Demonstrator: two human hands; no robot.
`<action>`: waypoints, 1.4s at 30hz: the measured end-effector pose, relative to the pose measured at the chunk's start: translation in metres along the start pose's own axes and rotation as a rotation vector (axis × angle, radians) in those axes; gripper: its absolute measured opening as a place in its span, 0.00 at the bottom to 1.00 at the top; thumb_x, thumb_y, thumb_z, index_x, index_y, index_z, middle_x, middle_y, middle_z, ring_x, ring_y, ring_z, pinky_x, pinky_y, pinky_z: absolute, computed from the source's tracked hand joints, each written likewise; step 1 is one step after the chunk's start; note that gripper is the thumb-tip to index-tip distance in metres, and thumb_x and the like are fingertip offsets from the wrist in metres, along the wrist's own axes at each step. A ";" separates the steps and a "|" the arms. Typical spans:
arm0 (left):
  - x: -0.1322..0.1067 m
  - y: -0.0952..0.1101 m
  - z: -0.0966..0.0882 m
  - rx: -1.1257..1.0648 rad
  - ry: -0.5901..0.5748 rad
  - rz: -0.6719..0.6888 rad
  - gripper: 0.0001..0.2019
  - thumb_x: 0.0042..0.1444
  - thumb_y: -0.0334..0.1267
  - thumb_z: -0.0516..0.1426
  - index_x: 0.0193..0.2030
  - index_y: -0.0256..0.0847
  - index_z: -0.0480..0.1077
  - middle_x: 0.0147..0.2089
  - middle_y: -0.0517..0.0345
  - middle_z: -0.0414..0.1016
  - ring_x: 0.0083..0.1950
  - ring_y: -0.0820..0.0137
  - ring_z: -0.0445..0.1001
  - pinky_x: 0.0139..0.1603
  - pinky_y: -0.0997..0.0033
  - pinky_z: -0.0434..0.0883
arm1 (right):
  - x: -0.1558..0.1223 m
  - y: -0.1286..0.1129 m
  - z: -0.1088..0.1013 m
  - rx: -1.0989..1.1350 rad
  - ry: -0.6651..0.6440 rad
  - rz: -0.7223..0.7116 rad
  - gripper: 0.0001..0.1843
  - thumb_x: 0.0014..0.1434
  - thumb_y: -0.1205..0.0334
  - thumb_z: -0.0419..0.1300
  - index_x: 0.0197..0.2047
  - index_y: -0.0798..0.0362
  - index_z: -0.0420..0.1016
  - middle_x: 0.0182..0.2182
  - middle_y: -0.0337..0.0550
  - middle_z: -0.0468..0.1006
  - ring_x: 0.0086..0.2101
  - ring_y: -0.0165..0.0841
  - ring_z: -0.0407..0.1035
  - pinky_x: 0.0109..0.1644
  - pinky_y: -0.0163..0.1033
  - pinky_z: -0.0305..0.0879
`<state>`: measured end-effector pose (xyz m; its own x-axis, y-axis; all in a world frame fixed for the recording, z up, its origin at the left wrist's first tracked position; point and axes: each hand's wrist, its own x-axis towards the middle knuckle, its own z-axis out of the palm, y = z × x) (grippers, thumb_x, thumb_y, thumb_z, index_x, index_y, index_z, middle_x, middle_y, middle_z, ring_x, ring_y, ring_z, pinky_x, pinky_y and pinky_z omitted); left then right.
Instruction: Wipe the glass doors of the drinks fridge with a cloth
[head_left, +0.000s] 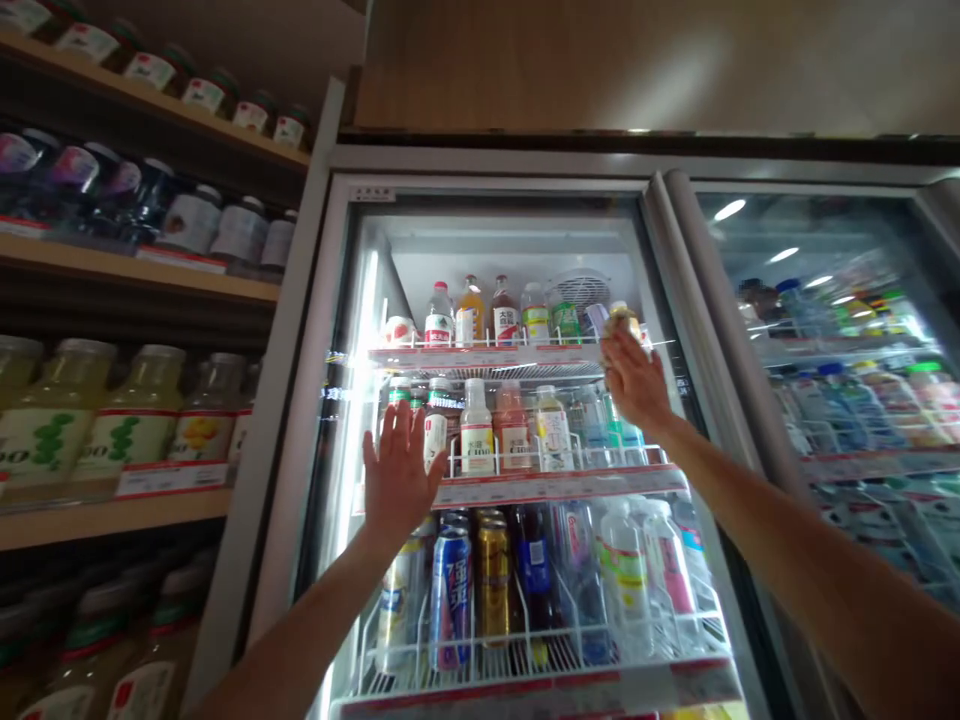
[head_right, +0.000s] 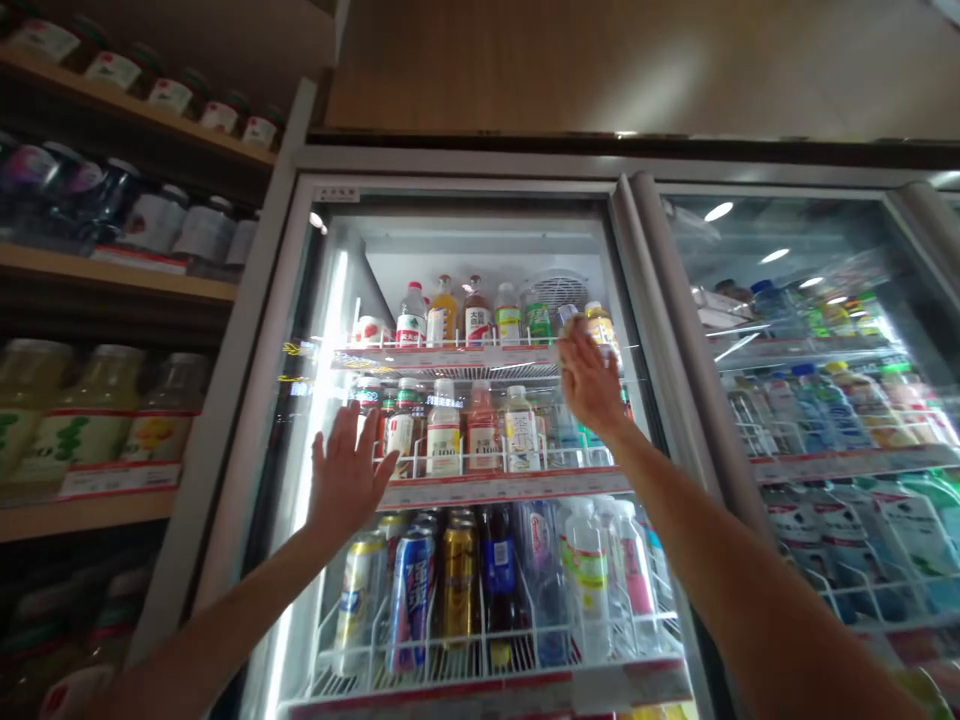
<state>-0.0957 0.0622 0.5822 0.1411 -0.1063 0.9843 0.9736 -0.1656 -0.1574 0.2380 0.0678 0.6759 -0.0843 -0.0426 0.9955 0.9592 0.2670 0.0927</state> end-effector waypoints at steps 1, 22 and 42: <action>0.000 0.001 0.000 0.010 -0.010 -0.004 0.30 0.62 0.48 0.44 0.67 0.36 0.48 0.69 0.39 0.49 0.70 0.54 0.46 0.66 0.45 0.44 | 0.009 0.004 0.001 -0.005 0.040 0.106 0.26 0.60 0.64 0.42 0.61 0.53 0.60 0.63 0.52 0.58 0.63 0.45 0.50 0.61 0.62 0.49; 0.056 0.033 0.011 -0.012 -0.111 0.085 0.29 0.61 0.49 0.43 0.64 0.32 0.55 0.69 0.40 0.49 0.70 0.55 0.44 0.67 0.47 0.45 | -0.014 -0.030 0.011 0.022 -0.120 -0.311 0.27 0.62 0.63 0.44 0.64 0.45 0.56 0.64 0.38 0.58 0.64 0.35 0.48 0.66 0.52 0.45; 0.046 0.030 0.012 -0.128 -0.073 0.061 0.27 0.62 0.48 0.44 0.64 0.35 0.55 0.69 0.43 0.49 0.71 0.56 0.44 0.67 0.46 0.45 | -0.101 0.084 -0.013 -0.054 0.135 0.056 0.32 0.64 0.59 0.42 0.69 0.56 0.38 0.67 0.53 0.45 0.65 0.44 0.43 0.64 0.57 0.49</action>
<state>-0.0576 0.0645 0.6240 0.2167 -0.0490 0.9750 0.9326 -0.2850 -0.2216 0.3303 0.0822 0.5824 0.0034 -0.1587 0.9873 0.9747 0.2210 0.0322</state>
